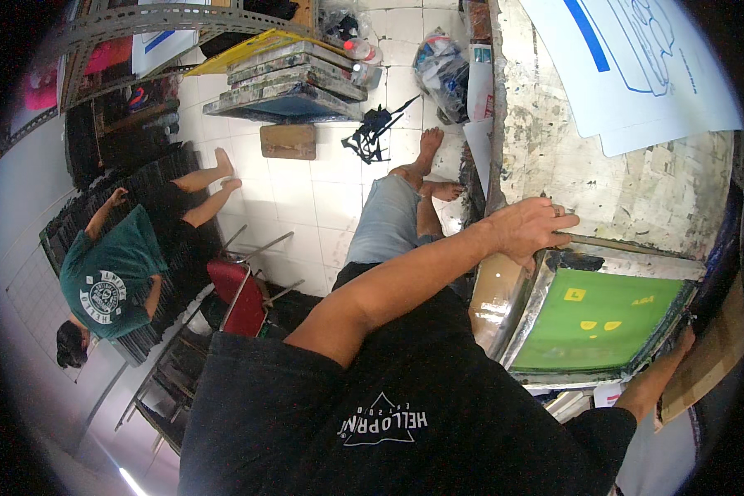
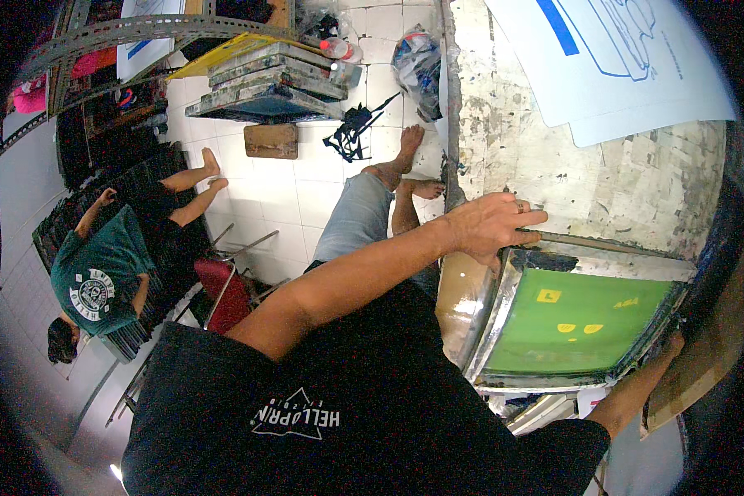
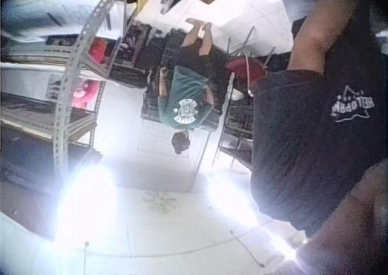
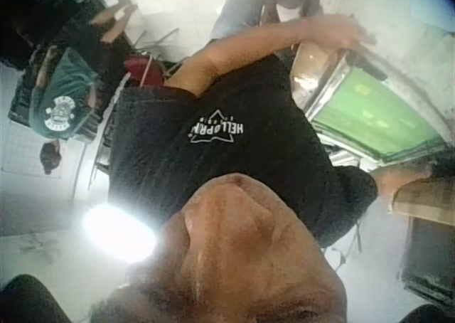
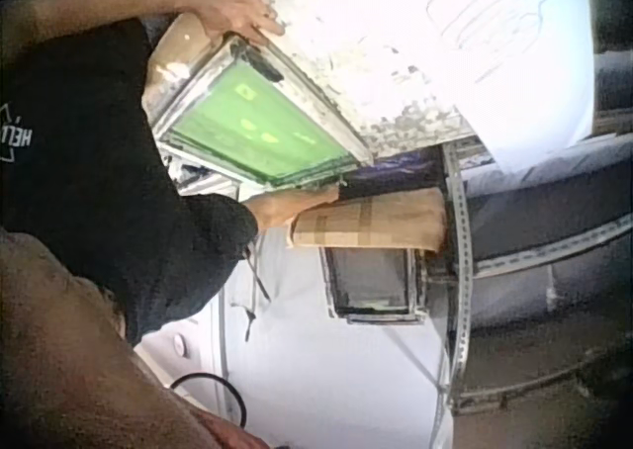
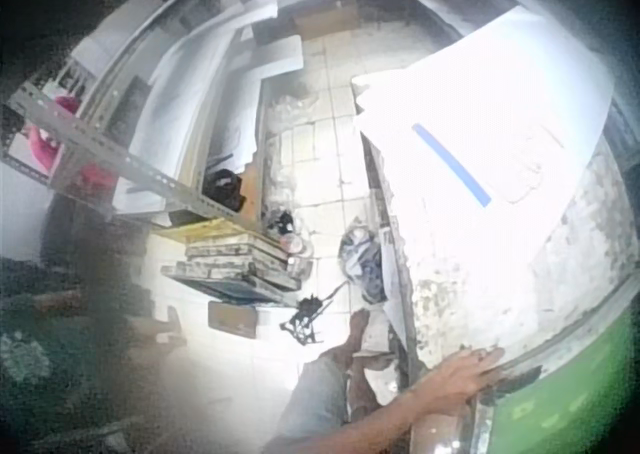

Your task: The person prepares a screen printing frame by applying tape to its edges and using a squeegee to smooth the surface. They then use a utility knife to cut a strip of tape on the frame and clean the edges with a cloth.

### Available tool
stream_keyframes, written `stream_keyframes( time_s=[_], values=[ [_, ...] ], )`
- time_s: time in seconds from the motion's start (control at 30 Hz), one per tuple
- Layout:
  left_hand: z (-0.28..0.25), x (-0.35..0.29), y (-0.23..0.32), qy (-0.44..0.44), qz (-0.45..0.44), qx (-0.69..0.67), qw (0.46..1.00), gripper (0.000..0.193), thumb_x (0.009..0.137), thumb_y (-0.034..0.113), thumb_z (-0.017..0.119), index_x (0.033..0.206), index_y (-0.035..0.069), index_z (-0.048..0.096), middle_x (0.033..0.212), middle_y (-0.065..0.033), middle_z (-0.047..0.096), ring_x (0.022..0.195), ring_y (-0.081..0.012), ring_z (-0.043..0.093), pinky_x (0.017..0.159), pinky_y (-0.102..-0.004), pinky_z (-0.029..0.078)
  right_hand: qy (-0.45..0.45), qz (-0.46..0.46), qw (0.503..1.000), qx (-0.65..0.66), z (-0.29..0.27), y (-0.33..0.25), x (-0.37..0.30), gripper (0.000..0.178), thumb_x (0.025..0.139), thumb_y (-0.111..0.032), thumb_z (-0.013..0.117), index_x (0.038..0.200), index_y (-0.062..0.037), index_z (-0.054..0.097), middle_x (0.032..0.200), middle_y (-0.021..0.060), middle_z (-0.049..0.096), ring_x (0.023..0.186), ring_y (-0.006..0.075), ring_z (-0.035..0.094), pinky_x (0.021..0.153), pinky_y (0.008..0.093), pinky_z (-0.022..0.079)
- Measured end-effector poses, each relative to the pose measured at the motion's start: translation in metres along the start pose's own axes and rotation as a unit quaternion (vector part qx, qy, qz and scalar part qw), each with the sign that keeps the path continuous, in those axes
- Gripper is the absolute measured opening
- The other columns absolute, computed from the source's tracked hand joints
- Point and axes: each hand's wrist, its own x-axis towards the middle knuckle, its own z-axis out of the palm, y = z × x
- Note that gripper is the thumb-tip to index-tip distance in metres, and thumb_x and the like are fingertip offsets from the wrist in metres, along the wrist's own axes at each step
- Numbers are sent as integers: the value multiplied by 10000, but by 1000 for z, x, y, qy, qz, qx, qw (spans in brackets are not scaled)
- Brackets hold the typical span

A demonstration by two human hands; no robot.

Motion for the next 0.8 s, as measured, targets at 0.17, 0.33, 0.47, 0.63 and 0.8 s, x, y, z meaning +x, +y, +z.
stream_keyframes(
  time_s=[0.17, 0.33, 0.47, 0.63, 0.8],
  values=[
    [-3, 8, 2, -51, 0, -14, 999, 814, 516, 404, 863, 1243, 125, 628, 1363, -103, 479, 1168, -255, 521, 920, -383, 429, -6, -78, 995, 65, 47, 46, 22, 338, 936, -298, 509, 1205, -176, 673, 975, 132, 714, 864, 304, 677, 721, 469, 531],
    [6, -8, -12, -74, -15, -68, 995, 876, 550, 333, 856, 1357, 204, 541, 1484, -131, 422, 1300, -325, 465, 1036, -485, 383, -2, -76, 996, -42, 27, 132, 39, 423, 857, -366, 601, 1251, -218, 651, 1131, 156, 685, 1019, 352, 652, 872, 435, 520],
    [-4, 15, 11, -73, -51, 24, 996, 841, 469, 246, 886, 1263, 154, 628, 1408, -121, 472, 1120, -303, 565, 932, -437, 452, 73, -115, 976, 172, 37, -25, -45, 415, 911, -172, 555, 1317, -90, 570, 1231, 195, 634, 1156, 334, 596, 990, 392, 444],
    [-9, 24, 16, -82, -34, 13, 996, 873, 388, 212, 901, 1223, 142, 655, 1345, -120, 503, 988, -284, 572, 824, -410, 457, 17, -256, 966, 25, -32, -1, -97, 479, 933, -119, 507, 1406, -192, 472, 1413, 212, 481, 1229, 389, 529, 1029, 444, 437],
    [-7, 26, 20, -68, -40, 31, 996, 891, 354, 211, 895, 1213, 148, 670, 1344, -113, 511, 963, -280, 570, 798, -403, 451, -39, -324, 942, -82, -62, -20, -105, 494, 956, -138, 491, 1442, -195, 429, 1478, 215, 396, 1331, 387, 420, 1101, 452, 375]
  ],
)
